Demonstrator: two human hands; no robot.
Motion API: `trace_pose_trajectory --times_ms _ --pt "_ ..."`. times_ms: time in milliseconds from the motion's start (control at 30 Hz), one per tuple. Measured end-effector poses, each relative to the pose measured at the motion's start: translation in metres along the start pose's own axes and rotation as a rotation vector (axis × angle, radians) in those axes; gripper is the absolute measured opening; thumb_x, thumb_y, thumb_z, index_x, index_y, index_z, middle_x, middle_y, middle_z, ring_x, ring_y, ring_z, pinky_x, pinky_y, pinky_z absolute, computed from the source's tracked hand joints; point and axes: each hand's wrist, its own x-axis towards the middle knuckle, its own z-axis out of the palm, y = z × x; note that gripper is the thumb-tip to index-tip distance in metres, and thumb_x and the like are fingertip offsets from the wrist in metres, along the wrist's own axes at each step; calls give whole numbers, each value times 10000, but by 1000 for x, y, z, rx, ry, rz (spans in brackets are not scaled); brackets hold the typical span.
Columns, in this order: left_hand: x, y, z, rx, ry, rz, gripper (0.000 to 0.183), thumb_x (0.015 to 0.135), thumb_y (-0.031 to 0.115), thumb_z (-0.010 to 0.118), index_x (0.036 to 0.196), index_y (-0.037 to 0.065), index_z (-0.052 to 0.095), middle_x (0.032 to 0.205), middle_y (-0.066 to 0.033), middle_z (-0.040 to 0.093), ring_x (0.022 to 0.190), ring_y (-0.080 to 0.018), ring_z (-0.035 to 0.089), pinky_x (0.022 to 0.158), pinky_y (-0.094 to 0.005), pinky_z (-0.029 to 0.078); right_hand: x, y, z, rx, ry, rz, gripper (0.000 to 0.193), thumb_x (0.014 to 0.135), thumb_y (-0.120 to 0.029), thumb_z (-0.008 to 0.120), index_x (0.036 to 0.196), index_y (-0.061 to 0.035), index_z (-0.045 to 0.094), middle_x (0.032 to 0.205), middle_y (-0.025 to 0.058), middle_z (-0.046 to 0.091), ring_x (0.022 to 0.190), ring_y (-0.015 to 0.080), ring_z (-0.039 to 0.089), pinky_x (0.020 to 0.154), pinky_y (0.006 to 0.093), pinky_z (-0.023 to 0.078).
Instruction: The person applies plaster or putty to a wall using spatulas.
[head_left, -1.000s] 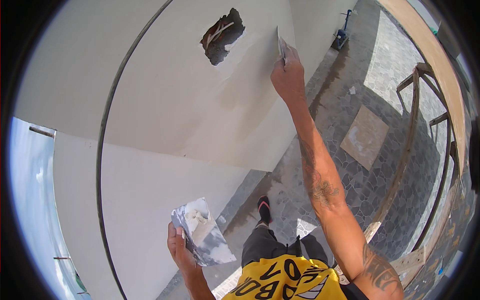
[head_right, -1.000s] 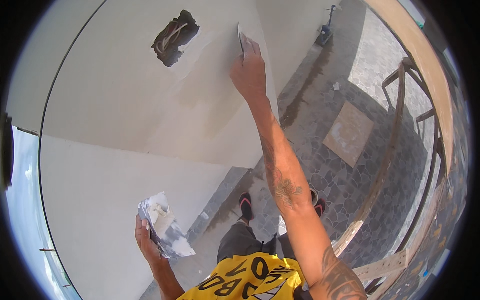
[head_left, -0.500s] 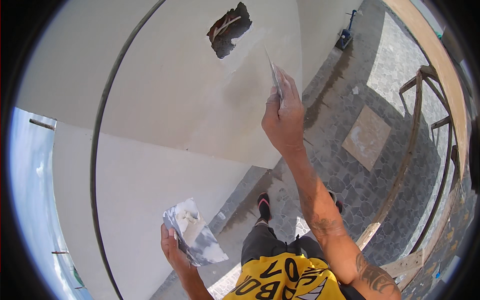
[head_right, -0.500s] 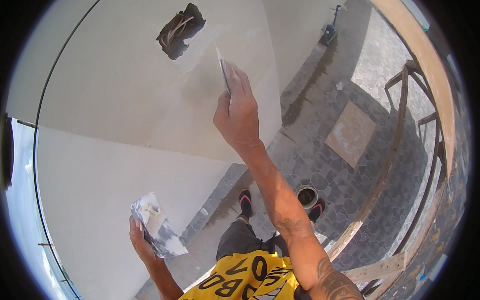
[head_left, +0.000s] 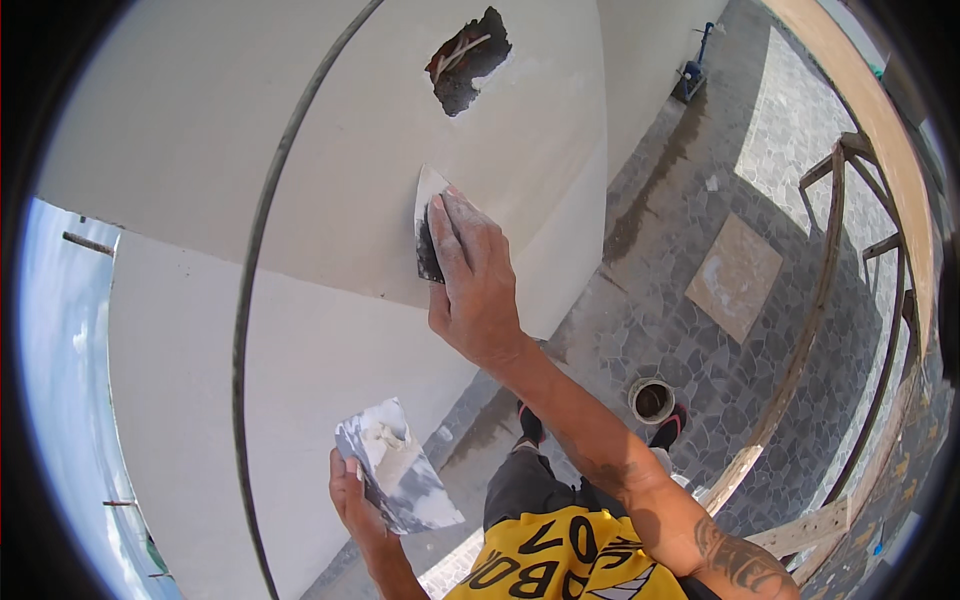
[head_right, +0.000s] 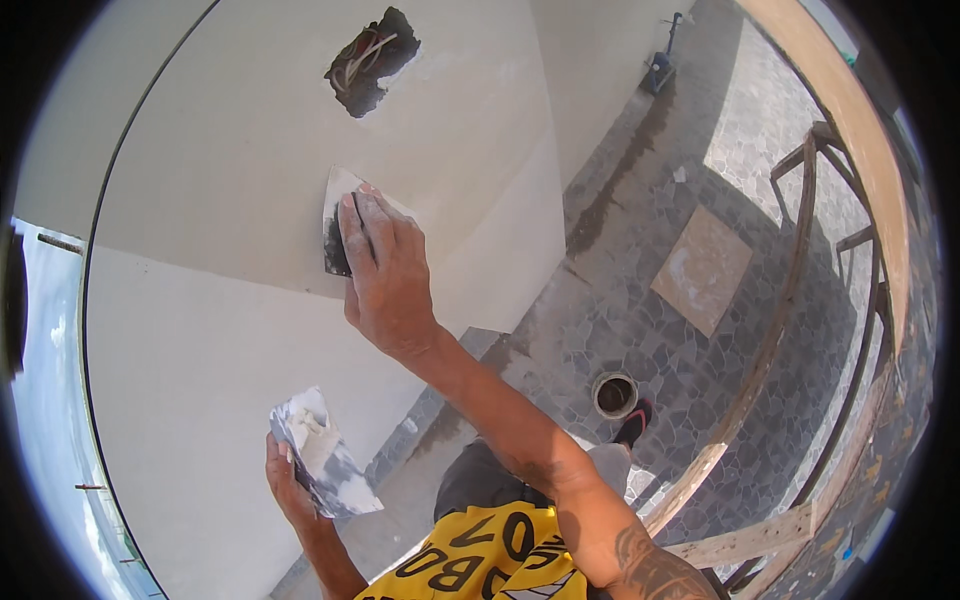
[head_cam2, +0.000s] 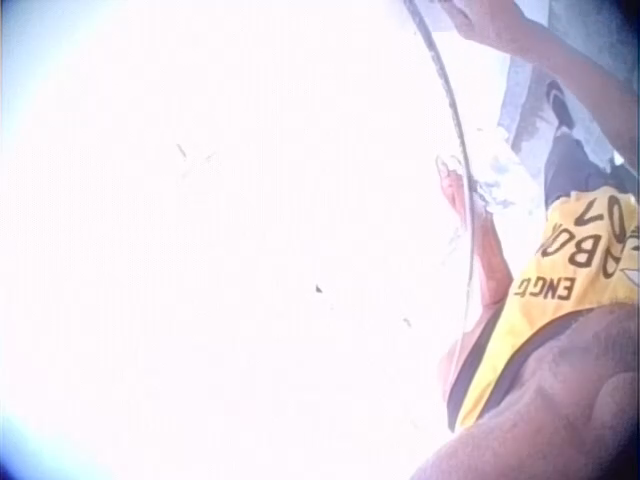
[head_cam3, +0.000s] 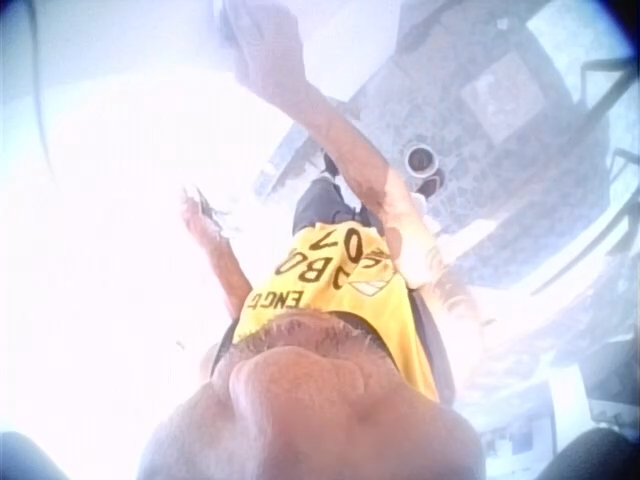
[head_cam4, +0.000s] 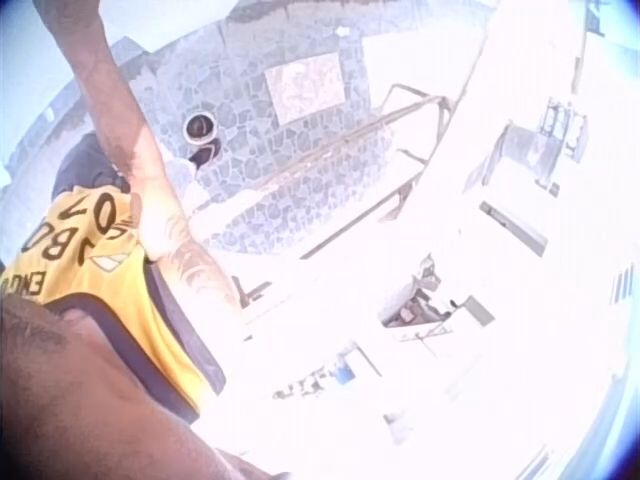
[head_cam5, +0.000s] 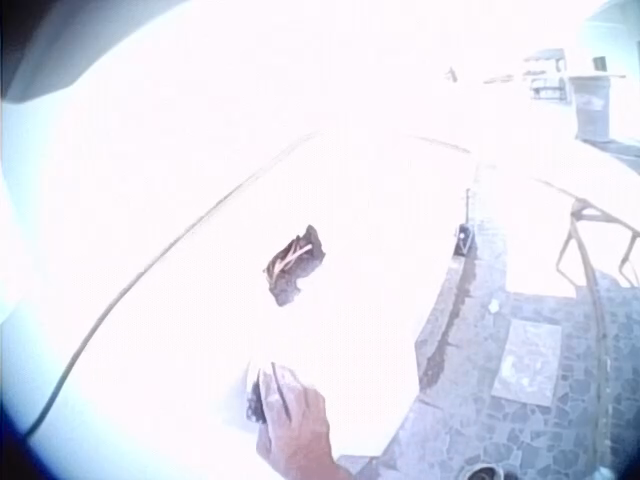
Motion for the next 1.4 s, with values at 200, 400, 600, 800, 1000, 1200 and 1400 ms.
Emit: trace_pose_trajectory --times_ms 200,400,600,800,1000,1200,1400 --pt "2 0 0 12 -7 -15 286 1051 157 503 1253 -40 548 1132 -123 669 1005 -165 660 913 -297 524 30 51 -42 125 150 158 616 797 117 526 1412 81 510 1340 219 573 1240 399 570 1037 456 493" --pt "1 4 2 -5 -34 -28 282 1054 149 498 1256 -43 547 1142 -124 670 1016 -169 663 918 -297 523 104 107 -27 -94 122 208 521 868 75 528 1389 93 508 1336 210 561 1186 395 572 981 464 515" --pt "0 6 5 -10 -19 -24 272 1056 153 504 1247 -35 551 1132 -117 675 1007 -162 664 910 -294 524 45 37 -7 -187 139 90 621 794 87 590 1409 69 506 1337 180 569 1191 369 557 982 461 513" --pt "0 4 3 1 -9 -38 252 1054 146 502 1226 -28 559 1122 -109 677 993 -152 664 902 -289 525 67 89 -51 -30 156 85 606 803 118 535 1403 33 540 1335 187 572 1164 385 569 1033 448 488" --pt "1 4 2 -14 4 -39 262 1056 146 495 1238 -33 557 1125 -107 677 996 -151 667 902 -293 528 91 136 -23 -40 99 159 616 826 102 519 1437 24 516 1390 190 536 1210 393 544 1064 439 466" --pt "2 1 2 22 21 -12 275 1055 149 494 1257 -27 555 1134 -109 677 1005 -160 669 905 -299 533 -33 43 18 3 20 62 765 714 142 555 1463 -6 503 1452 192 497 1334 386 492 1096 504 425" --pt "2 1 8 59 7 16 283 1053 148 471 1260 -27 554 1152 -120 672 1027 -180 668 916 -312 532 -40 68 -35 147 -33 55 706 758 177 513 1440 -4 523 1382 194 566 1256 381 572 1050 454 492"
